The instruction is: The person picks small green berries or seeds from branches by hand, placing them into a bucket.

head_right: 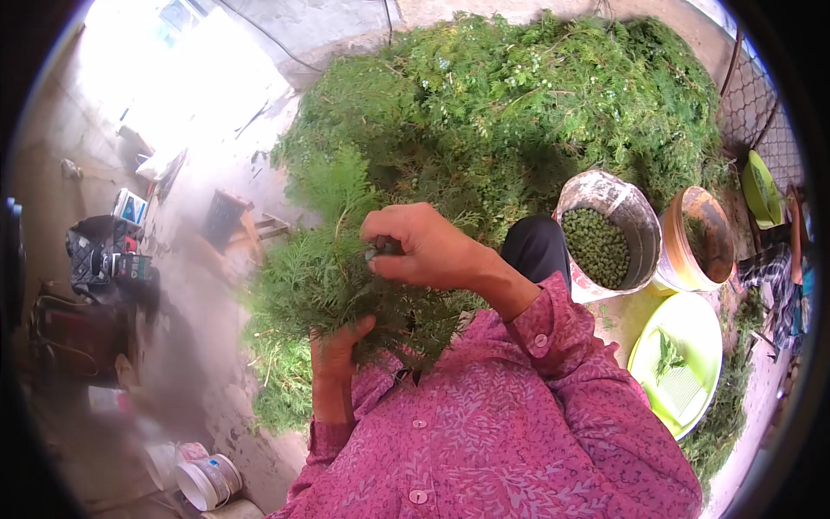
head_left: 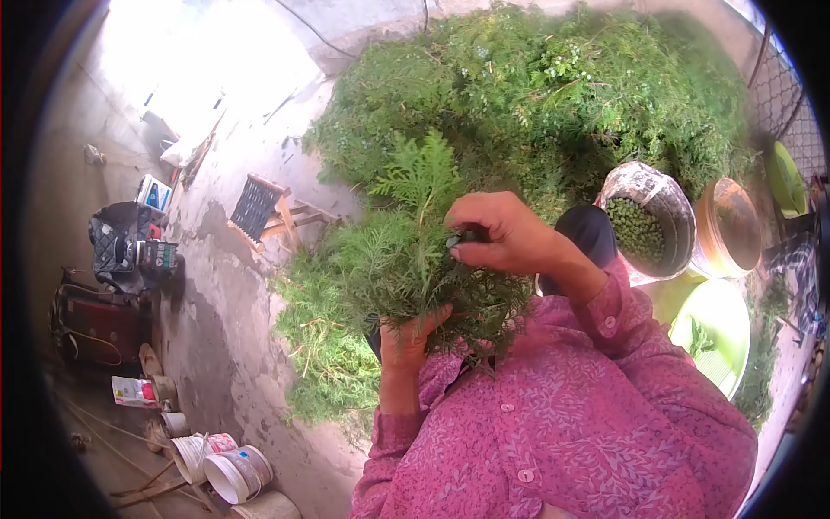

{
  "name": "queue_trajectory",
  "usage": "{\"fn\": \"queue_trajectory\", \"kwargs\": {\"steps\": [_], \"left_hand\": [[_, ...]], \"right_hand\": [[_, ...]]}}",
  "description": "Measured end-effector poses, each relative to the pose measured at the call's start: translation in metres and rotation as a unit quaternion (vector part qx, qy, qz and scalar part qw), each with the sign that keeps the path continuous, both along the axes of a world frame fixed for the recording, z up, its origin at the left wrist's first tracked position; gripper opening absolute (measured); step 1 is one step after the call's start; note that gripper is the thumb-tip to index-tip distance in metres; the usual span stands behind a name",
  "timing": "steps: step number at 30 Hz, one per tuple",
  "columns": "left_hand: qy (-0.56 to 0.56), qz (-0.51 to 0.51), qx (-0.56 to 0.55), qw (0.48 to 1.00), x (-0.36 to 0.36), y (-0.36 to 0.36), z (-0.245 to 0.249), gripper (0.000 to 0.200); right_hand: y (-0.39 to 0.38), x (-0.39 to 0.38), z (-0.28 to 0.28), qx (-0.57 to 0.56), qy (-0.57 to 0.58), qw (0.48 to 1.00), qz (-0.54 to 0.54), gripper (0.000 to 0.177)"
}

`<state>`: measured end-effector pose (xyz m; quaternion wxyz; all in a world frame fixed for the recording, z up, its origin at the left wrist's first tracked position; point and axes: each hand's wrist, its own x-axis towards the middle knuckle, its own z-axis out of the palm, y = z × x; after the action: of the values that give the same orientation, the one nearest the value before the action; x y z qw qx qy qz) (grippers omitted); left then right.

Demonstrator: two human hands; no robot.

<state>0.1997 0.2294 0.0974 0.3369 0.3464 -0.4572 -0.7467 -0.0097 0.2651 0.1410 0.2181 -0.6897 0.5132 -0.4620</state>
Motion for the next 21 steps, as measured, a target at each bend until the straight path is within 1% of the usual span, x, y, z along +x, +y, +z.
{"fn": "queue_trajectory", "kwargs": {"steps": [2, 3, 5, 6, 7, 8, 9, 10, 11, 13, 14, 16, 17, 18, 19, 20, 21], "left_hand": [[0.000, -0.003, 0.002, 1.000, 0.001, 0.000, -0.001, 0.049], [-0.009, -0.009, 0.000, 1.000, 0.000, -0.001, 0.000, 0.049], [-0.017, -0.016, -0.003, 1.000, -0.004, -0.001, 0.006, 0.049], [-0.026, -0.008, 0.007, 1.000, -0.008, 0.001, 0.013, 0.050], [-0.034, -0.001, 0.018, 0.999, -0.011, 0.003, 0.016, 0.050], [-0.035, -0.002, 0.017, 0.999, -0.012, 0.004, 0.015, 0.050], [-0.032, -0.001, 0.000, 0.999, -0.011, 0.005, 0.012, 0.050], [-0.030, -0.001, -0.018, 0.999, -0.010, 0.004, 0.009, 0.051], [-0.030, -0.001, -0.019, 0.999, -0.008, 0.003, 0.006, 0.051], [-0.072, 0.029, -0.011, 0.997, -0.001, 0.000, -0.002, 0.055], [-0.071, 0.030, -0.011, 0.997, 0.001, -0.002, -0.008, 0.055], [-0.041, 0.042, -0.076, 0.995, 0.009, -0.009, -0.026, 0.051], [-0.040, 0.044, -0.076, 0.995, 0.015, -0.013, -0.037, 0.051], [0.059, 0.039, -0.020, 0.997, 0.021, -0.015, -0.047, 0.048], [0.158, 0.033, 0.036, 0.986, 0.023, -0.016, -0.052, 0.044], [0.159, 0.031, 0.037, 0.986, 0.022, -0.015, -0.048, 0.044], [0.051, 0.021, -0.067, 0.996, 0.017, -0.013, -0.042, 0.042]], "right_hand": [[0.000, 0.002, 0.001, -0.057, -0.020, 0.997, -0.038, 0.020], [0.000, 0.005, -0.003, -0.056, -0.021, 0.997, -0.038, 0.020], [-0.003, 0.010, -0.017, -0.079, 0.022, 0.987, -0.137, 0.019], [-0.009, 0.007, -0.027, -0.080, 0.022, 0.987, -0.138, 0.019], [-0.016, 0.001, -0.038, -0.122, 0.073, 0.965, -0.220, 0.016], [-0.021, -0.006, -0.047, -0.162, 0.123, 0.932, -0.299, 0.013], [-0.022, -0.013, -0.050, -0.162, 0.122, 0.932, -0.300, 0.013], [-0.021, -0.023, -0.054, -0.108, -0.036, 0.944, -0.311, 0.011], [-0.019, -0.034, -0.056, -0.052, -0.193, 0.929, -0.312, 0.010], [-0.007, -0.061, -0.056, -0.076, -0.276, 0.902, -0.322, 0.006], [0.004, -0.075, -0.053, -0.114, -0.241, 0.890, -0.370, 0.006], [0.030, -0.108, -0.048, -0.185, -0.173, 0.856, -0.451, 0.006], [0.050, -0.120, -0.039, -0.176, -0.180, 0.837, -0.486, 0.007], [0.066, -0.146, -0.050, -0.205, -0.058, 0.798, -0.563, 0.013], [0.087, -0.163, -0.052, -0.109, 0.112, 0.735, -0.660, 0.022], [0.101, -0.176, -0.058, -0.016, 0.151, 0.730, -0.666, 0.030], [0.120, -0.206, -0.090, 0.093, 0.343, 0.671, -0.651, 0.035]]}}
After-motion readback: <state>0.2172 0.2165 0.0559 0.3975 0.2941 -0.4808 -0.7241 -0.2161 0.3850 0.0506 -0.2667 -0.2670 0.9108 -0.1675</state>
